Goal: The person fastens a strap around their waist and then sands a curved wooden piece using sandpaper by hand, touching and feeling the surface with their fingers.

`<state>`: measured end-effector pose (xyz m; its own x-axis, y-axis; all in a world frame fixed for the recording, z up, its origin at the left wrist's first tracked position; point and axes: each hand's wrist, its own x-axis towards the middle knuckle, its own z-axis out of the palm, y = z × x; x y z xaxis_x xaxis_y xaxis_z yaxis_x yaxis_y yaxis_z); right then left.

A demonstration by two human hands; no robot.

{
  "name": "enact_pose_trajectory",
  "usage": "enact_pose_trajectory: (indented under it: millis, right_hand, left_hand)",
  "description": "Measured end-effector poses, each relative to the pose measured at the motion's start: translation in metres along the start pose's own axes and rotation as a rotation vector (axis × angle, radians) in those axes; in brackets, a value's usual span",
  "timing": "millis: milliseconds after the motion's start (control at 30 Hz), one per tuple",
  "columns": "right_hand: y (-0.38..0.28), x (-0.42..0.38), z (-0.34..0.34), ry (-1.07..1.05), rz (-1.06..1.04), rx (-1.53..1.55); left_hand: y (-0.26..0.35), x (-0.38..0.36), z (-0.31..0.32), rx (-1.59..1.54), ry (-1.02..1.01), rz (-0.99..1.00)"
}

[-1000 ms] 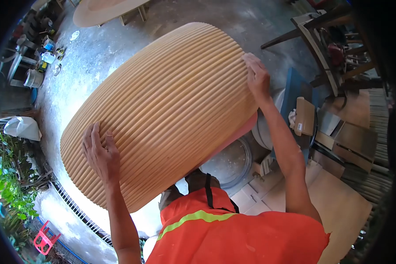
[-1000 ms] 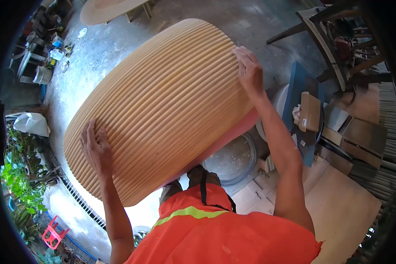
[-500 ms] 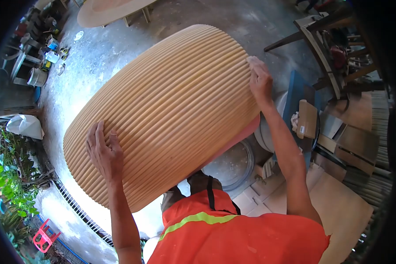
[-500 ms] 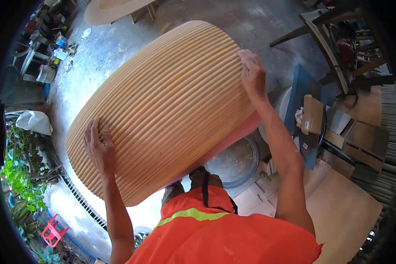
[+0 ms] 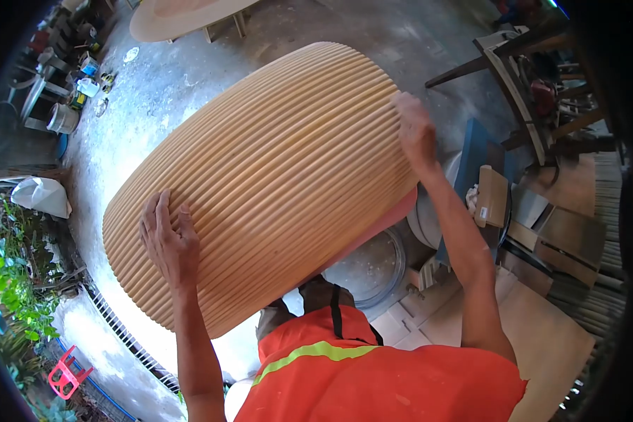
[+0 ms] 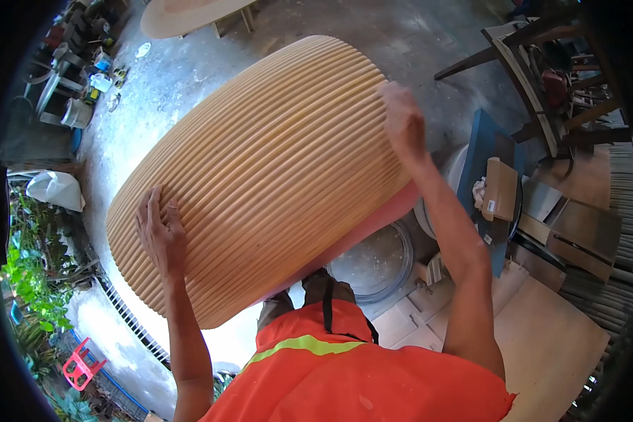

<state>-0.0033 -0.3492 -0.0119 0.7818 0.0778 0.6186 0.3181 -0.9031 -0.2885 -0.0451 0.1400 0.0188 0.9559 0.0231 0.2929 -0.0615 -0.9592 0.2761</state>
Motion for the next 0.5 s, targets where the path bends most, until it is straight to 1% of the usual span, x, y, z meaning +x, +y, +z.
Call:
enact_pose_trajectory:
  millis: [67,167,267,333,367,433,467,500]
  right_hand:
    - [0.006,0.004,0.002,0.011,-0.007,0.015]
    - [0.006,-0.007,-0.003,0.021,0.011,0.038]
    - [0.007,0.002,0.001,0.017,-0.008,-0.053]
    - [0.003,-0.004,-0.001,-0.043,-0.063,-0.041]
    - [0.004,-0.007,-0.004,-0.055,-0.054,-0.041]
    - [0.012,0.006,-0.003,0.009,0.094,-0.072]
    - [0.008,0.005,0.001,0.014,0.087,-0.069]
    - [0.000,-0.002,0.003,-0.016,-0.011,-0.044]
  left_hand:
    - [0.002,0.000,0.002,0.020,0.001,0.006]
    - [0.002,-0.003,-0.001,-0.039,-0.016,-0.006]
    - [0.001,-0.002,0.002,0.010,0.006,0.007]
    - [0.001,-0.002,0.001,-0.024,-0.019,-0.017]
    - [0.002,-0.007,0.001,-0.024,-0.034,-0.018]
    - [0.001,-0.003,0.002,0.008,-0.003,0.000]
    - [0.000,-0.002,0.001,0.009,0.005,-0.003]
    - [0.000,-0.003,0.001,0.010,0.000,-0.012]
